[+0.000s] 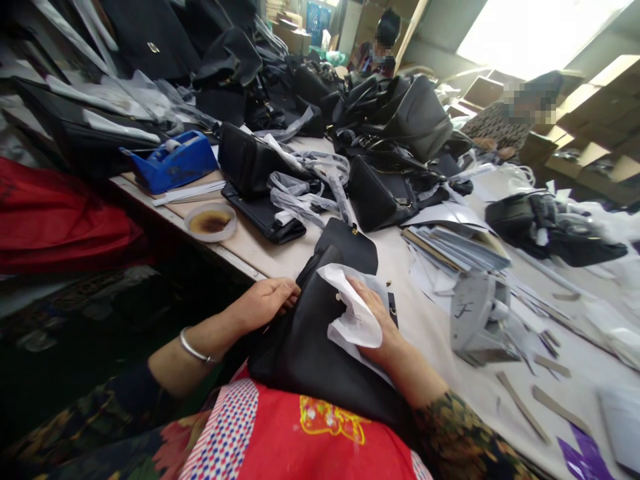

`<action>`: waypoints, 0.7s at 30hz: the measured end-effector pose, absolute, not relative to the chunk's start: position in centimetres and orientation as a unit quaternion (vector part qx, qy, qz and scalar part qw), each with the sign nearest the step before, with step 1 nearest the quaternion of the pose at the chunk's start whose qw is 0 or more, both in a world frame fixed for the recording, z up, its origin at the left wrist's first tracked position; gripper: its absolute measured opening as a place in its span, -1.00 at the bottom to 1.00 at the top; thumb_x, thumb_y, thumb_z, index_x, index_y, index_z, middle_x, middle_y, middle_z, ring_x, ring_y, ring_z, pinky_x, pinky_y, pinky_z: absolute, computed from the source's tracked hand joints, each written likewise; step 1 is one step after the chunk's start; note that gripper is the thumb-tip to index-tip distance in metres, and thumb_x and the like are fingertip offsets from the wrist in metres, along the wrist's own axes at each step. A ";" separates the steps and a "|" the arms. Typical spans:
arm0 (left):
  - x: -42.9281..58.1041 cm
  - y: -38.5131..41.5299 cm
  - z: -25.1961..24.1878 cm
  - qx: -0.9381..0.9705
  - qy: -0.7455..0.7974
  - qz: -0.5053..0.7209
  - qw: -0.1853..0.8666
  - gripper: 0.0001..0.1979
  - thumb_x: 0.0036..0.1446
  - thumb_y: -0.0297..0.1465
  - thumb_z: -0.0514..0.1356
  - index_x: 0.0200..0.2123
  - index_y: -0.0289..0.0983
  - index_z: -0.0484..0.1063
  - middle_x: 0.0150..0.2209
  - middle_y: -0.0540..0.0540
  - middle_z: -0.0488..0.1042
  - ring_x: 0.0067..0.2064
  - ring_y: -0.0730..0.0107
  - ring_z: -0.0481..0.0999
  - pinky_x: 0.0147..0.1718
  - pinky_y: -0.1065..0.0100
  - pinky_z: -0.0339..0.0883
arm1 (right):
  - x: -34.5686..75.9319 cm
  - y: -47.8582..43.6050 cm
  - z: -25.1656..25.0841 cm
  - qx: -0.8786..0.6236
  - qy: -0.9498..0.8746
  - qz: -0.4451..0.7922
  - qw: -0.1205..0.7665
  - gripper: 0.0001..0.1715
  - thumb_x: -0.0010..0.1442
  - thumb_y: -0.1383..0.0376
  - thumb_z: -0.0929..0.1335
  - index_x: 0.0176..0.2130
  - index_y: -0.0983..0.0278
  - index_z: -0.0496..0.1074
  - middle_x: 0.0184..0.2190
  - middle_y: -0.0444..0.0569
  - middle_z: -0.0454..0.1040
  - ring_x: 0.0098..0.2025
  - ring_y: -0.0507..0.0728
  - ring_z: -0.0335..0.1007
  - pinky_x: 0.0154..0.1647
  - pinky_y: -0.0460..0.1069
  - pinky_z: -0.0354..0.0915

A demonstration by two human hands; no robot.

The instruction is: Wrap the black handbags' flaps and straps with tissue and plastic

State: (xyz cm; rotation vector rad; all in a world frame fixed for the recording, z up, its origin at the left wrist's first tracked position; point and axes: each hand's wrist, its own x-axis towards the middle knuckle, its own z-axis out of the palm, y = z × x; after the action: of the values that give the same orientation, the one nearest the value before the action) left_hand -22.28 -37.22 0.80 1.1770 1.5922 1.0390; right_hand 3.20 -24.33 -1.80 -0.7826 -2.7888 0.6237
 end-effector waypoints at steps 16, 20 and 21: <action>-22.9 -35.9 2.6 0.509 0.735 0.347 0.282 -0.59 0.15 -0.22 0.23 0.01 -0.33 0.42 -0.22 -0.19 0.56 -0.19 0.15 0.58 -0.18 0.19 0.48 | -0.4 -27.2 -0.2 -0.391 -0.914 0.105 -0.009 0.05 0.23 -0.28 0.25 0.44 0.23 0.06 0.47 0.27 -0.09 0.44 0.60 -0.16 0.31 0.46 -0.02; -20.7 -36.1 10.0 0.648 0.660 0.377 0.049 -0.69 0.23 -0.35 0.15 0.03 -0.25 0.43 0.03 -0.27 0.47 0.14 0.00 0.42 0.19 -0.01 0.31 | -0.9 -27.2 -0.9 -0.399 -0.911 0.099 -0.013 0.07 0.22 -0.31 0.24 0.45 0.21 0.04 0.46 0.28 -0.05 0.43 0.64 -0.15 0.30 0.50 -0.03; -19.6 -35.9 11.6 0.691 0.618 0.371 0.055 -0.71 0.25 -0.37 0.12 0.02 -0.23 0.45 0.02 -0.25 0.48 0.14 0.01 0.42 0.20 0.00 0.31 | -0.9 -27.1 -1.1 -0.388 -0.917 0.095 -0.009 0.07 0.23 -0.29 0.25 0.45 0.22 0.03 0.46 0.28 -0.04 0.43 0.64 -0.15 0.30 0.50 -0.04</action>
State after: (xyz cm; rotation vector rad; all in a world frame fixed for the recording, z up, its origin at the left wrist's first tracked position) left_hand -19.58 -35.89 11.58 2.0976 1.8767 1.1265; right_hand -0.86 -27.15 -1.06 -1.2266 -2.8954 0.3010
